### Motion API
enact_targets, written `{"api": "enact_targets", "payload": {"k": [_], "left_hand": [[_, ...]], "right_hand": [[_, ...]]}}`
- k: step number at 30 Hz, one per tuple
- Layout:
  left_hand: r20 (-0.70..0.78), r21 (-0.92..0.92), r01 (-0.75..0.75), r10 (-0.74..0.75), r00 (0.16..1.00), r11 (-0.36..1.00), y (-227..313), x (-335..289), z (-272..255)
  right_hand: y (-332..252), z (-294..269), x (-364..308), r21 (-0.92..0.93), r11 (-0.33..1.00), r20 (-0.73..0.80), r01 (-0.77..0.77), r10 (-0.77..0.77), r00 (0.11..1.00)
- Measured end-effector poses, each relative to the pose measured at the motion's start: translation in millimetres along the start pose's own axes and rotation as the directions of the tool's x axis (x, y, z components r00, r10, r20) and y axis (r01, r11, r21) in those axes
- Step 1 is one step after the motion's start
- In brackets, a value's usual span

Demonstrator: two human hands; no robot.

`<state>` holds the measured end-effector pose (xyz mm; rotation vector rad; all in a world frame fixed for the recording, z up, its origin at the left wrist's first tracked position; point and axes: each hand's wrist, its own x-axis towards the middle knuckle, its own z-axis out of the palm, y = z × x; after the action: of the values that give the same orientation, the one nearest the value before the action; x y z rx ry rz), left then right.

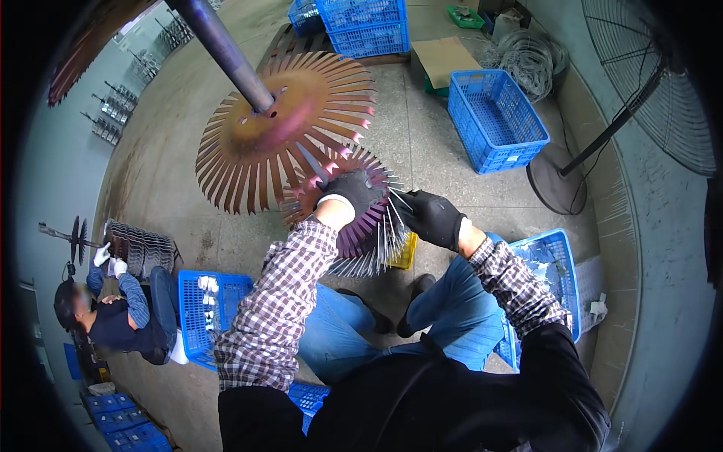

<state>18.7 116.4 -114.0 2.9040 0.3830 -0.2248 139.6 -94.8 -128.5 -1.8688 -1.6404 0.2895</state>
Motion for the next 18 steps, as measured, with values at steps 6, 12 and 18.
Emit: {"api": "enact_targets", "payload": {"k": [6, 12, 18], "left_hand": [[0.0, -0.065, 0.005, -0.005, 1.0, 0.998, -3.2, 4.0, -1.1], [-0.17, -0.21, 0.062, -0.099, 0.98, 0.976, -12.6, 0.3, 29.8], [-0.276, -0.479, -0.002, -0.149, 0.95, 0.878, 9.2, -30.2, 5.4]], "right_hand": [[2.2, 0.1, 4.6, -0.048, 0.997, 0.018, 0.065, -0.064, 0.998], [2.2, 2.4, 2.6, -0.042, 0.992, 0.053, 0.122, -0.12, 0.991], [11.8, -4.2, -3.1, 0.048, 0.988, 0.148, 0.146, -0.152, 0.977]]}}
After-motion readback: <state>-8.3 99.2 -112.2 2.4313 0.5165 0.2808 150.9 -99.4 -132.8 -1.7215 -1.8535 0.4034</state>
